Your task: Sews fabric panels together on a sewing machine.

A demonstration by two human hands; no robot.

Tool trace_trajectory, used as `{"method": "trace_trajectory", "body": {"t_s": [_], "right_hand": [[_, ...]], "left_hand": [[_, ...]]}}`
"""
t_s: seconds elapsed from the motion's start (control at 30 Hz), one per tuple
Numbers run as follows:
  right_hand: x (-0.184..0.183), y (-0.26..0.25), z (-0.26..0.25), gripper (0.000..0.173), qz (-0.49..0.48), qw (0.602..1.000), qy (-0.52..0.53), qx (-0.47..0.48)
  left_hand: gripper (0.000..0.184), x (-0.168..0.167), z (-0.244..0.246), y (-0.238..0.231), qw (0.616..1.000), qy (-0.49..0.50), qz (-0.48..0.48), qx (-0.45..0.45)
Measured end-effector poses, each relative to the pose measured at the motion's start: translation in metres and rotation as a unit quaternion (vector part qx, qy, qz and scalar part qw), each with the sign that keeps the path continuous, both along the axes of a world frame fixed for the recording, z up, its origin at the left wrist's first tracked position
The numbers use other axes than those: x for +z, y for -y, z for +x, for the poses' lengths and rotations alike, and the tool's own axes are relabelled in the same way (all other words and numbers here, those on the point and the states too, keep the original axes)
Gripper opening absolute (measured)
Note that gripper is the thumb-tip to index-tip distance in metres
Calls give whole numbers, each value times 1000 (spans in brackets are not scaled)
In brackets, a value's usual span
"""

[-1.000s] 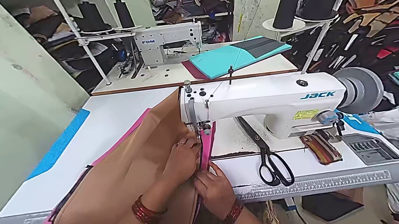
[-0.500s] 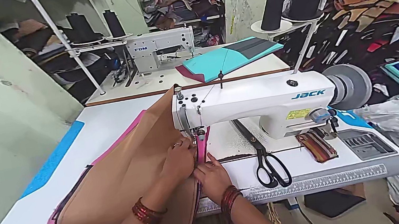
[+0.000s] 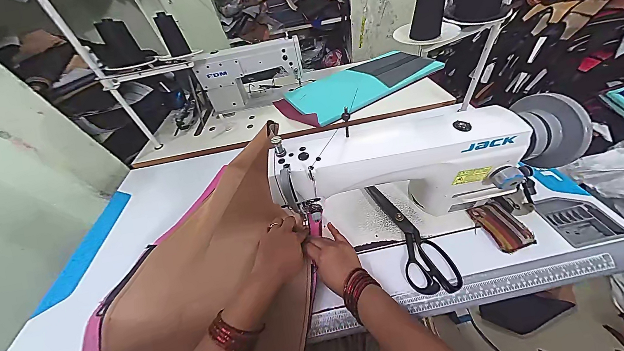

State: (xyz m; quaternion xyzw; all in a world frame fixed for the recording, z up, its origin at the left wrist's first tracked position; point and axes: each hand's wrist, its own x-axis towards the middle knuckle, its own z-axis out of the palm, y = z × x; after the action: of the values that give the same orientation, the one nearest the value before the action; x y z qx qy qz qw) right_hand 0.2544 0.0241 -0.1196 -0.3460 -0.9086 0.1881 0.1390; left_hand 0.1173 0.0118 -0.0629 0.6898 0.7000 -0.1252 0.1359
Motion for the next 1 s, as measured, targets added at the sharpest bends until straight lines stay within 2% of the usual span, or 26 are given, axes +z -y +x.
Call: {"method": "trace_trajectory", "body": {"t_s": [0.1, 0.23, 0.33, 0.37, 0.43, 0.5, 0.57, 0.6, 0.67, 0.77, 0.9, 0.97, 1.0], "right_hand": [[1, -5, -3, 33, -12, 1000, 6, -6], [4, -11, -8, 36, -24, 999, 23, -11], [4, -11, -9, 42, -34, 999, 30, -16], [2, -9, -8, 44, -44, 998, 33, -14], [-4, -5, 0, 50, -81, 996, 37, -3], [-16, 9, 14, 48, -65, 997, -36, -12], [-29, 30, 28, 41, -7, 991, -128, -33], [-40, 40, 32, 39, 54, 982, -178, -42], [-54, 54, 35, 36, 143, 961, -231, -48], [-61, 71, 32, 36, 192, 954, -229, -20], [-55, 80, 24, 53, 268, 944, -181, 71], [-54, 85, 14, 73, 283, 942, -134, 119], [-59, 89, 7, 75, 299, 940, -107, 124]], "left_hand": [[37, -6, -3, 0, 999, 27, 37, 5], [37, -12, -15, 11, 987, 119, 103, 20], [37, -19, -30, 48, 962, 133, 232, 48], [42, -23, -35, 68, 946, 104, 296, 84], [66, -30, -48, 109, 898, 40, 402, 173], [94, -38, -59, 150, 861, 41, 425, 277], [104, -52, -68, 184, 843, 74, 420, 328], [101, -58, -71, 195, 842, 93, 408, 342], [83, -61, -76, 206, 850, 135, 375, 345], [59, -45, -94, 203, 873, 144, 352, 306], [48, -29, -125, 188, 881, 145, 354, 278], [51, -25, -133, 188, 887, 157, 335, 275], [55, -25, -136, 191, 889, 165, 325, 276]]}}
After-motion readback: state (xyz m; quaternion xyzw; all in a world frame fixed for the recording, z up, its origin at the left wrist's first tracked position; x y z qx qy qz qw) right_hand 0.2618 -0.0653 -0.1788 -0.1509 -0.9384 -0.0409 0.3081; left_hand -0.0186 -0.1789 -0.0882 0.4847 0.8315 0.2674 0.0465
